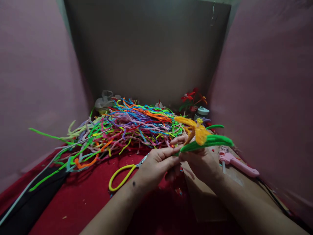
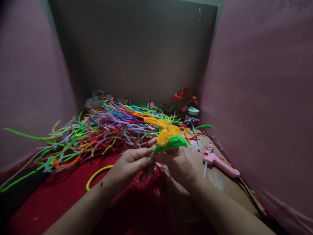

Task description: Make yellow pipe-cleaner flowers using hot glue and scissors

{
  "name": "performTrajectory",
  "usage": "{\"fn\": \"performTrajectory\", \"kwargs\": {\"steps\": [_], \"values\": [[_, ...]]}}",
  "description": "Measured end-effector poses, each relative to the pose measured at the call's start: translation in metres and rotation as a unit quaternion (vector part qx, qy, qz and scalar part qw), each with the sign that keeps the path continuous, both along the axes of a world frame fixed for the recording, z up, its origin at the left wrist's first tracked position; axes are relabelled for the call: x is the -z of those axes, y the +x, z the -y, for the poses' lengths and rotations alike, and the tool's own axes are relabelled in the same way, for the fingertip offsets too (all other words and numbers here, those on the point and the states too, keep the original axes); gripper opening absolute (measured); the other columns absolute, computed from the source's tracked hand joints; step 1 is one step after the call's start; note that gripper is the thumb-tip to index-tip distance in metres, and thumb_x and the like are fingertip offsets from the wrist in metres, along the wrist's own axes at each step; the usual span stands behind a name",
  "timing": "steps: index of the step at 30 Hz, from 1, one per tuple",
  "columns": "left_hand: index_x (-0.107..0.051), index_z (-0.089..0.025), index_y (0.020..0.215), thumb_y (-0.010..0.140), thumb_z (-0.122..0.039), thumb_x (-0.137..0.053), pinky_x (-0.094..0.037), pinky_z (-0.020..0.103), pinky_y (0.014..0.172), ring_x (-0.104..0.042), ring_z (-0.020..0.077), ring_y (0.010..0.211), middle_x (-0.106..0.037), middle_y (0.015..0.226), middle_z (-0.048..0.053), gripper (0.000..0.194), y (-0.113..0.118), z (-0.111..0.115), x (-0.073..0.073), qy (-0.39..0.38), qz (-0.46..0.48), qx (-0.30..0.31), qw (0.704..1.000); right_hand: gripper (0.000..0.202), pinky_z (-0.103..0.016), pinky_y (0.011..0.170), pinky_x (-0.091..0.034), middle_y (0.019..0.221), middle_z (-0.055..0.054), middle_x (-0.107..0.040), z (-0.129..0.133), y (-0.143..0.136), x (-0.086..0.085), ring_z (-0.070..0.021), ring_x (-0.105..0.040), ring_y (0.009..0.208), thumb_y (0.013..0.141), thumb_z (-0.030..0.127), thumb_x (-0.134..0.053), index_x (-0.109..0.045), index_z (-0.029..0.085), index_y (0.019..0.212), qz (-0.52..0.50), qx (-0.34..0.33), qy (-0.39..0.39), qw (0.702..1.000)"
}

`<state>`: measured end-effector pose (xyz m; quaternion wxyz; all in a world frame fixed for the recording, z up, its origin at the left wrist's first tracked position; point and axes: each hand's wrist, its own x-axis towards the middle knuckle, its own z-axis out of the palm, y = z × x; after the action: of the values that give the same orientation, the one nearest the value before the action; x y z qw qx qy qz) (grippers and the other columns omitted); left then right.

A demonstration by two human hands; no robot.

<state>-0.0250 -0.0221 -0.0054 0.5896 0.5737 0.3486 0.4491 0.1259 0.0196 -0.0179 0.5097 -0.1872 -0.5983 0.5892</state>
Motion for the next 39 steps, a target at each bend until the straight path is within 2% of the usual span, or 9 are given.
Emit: {"fn": "performTrajectory", "kwargs": {"steps": [4,9,12,15,20,27,32,35,39], "values": [[-0.065,-0.016,0.096,0.084,-0.02,-0.051,-0.046,0.023,0.065,-0.059,0.0131,0.072,-0.065,0.079,0.004,0.019,0.007,0.0,0.008,0.236,-0.15,-0.232,0.932,0.019,-0.036,0.075,-0.05,0.082,-0.001,-0.07,-0.001,-0.009,0.005,-0.0203,-0.063,0.082,0.072,0.017,-0.069,-0.072,0.027,0.088,-0.06,0.05,-0.027,0.997],[-0.059,-0.015,0.098,0.088,-0.016,-0.044,-0.047,0.028,0.073,-0.06,0.0157,0.078,-0.064,0.085,0.007,0.018,0.005,-0.003,0.025,0.415,-0.295,-0.276,0.815,0.022,-0.033,0.077,-0.048,0.089,0.001,-0.071,0.004,-0.015,0.007,-0.0174,-0.063,0.078,0.074,0.014,-0.066,-0.072,0.027,0.09,-0.067,0.072,-0.045,0.994],[-0.059,-0.015,0.094,0.087,-0.013,-0.042,-0.047,0.028,0.073,-0.059,0.0164,0.077,-0.064,0.082,0.007,0.018,0.004,-0.004,0.025,0.431,-0.337,-0.28,0.789,0.022,-0.033,0.076,-0.048,0.094,0.0,-0.07,0.003,-0.015,0.01,-0.0183,-0.063,0.08,0.073,0.018,-0.068,-0.072,0.028,0.092,-0.046,0.088,-0.045,0.994],[-0.061,-0.016,0.083,0.087,-0.014,-0.042,-0.044,0.025,0.067,-0.057,0.0135,0.071,-0.061,0.074,0.004,0.019,0.005,-0.004,0.019,0.366,-0.283,-0.267,0.845,0.019,-0.034,0.075,-0.048,0.091,-0.001,-0.071,0.0,-0.013,0.009,-0.0191,-0.063,0.079,0.074,0.023,-0.068,-0.072,0.029,0.091,0.01,0.084,-0.043,0.995],[-0.054,-0.016,0.063,0.08,-0.025,-0.052,-0.031,0.018,0.043,-0.038,0.0058,0.043,-0.044,0.051,-0.005,0.019,0.005,-0.004,0.002,0.083,-0.074,-0.199,0.974,0.021,-0.034,0.079,-0.047,0.091,0.0,-0.07,0.0,-0.006,0.002,-0.0189,-0.061,0.084,0.069,0.023,-0.072,-0.073,0.029,0.089,0.054,0.04,-0.028,0.997],[-0.053,-0.013,0.062,0.075,-0.031,-0.063,-0.021,0.015,0.036,-0.033,0.0017,0.035,-0.047,0.049,-0.005,0.024,0.001,-0.006,0.002,-0.067,0.088,-0.063,0.992,0.02,-0.034,0.078,-0.047,0.085,-0.001,-0.07,-0.002,-0.004,0.005,-0.0176,-0.06,0.081,0.074,0.022,-0.066,-0.073,0.027,0.093,0.028,0.021,-0.043,0.998],[-0.056,-0.014,0.074,0.074,-0.03,-0.065,-0.015,0.015,0.035,-0.019,0.0002,0.033,-0.04,0.045,-0.009,0.019,-0.004,-0.006,0.004,-0.155,0.179,0.065,0.969,0.019,-0.035,0.076,-0.048,0.078,-0.001,-0.07,-0.003,-0.006,0.004,-0.0194,-0.063,0.081,0.072,0.024,-0.068,-0.074,0.027,0.09,-0.017,-0.092,-0.089,0.992],[-0.056,-0.014,0.073,0.078,-0.031,-0.06,-0.018,0.016,0.036,-0.021,0.0009,0.034,-0.042,0.048,-0.007,0.018,-0.003,-0.005,0.001,-0.134,0.114,0.036,0.984,0.018,-0.035,0.074,-0.049,0.076,-0.002,-0.071,-0.002,-0.008,0.005,-0.0203,-0.064,0.079,0.07,0.024,-0.069,-0.074,0.024,0.087,-0.026,-0.077,-0.103,0.991],[-0.062,-0.015,0.075,0.079,-0.024,-0.058,-0.038,0.02,0.057,-0.049,0.0087,0.057,-0.055,0.063,-0.001,0.01,0.004,-0.002,0.003,0.109,-0.084,-0.162,0.977,0.019,-0.034,0.071,-0.051,0.082,-0.003,-0.071,0.0,-0.01,0.005,-0.0207,-0.064,0.081,0.075,0.027,-0.065,-0.072,0.025,0.092,-0.031,-0.033,-0.141,0.989]]}}
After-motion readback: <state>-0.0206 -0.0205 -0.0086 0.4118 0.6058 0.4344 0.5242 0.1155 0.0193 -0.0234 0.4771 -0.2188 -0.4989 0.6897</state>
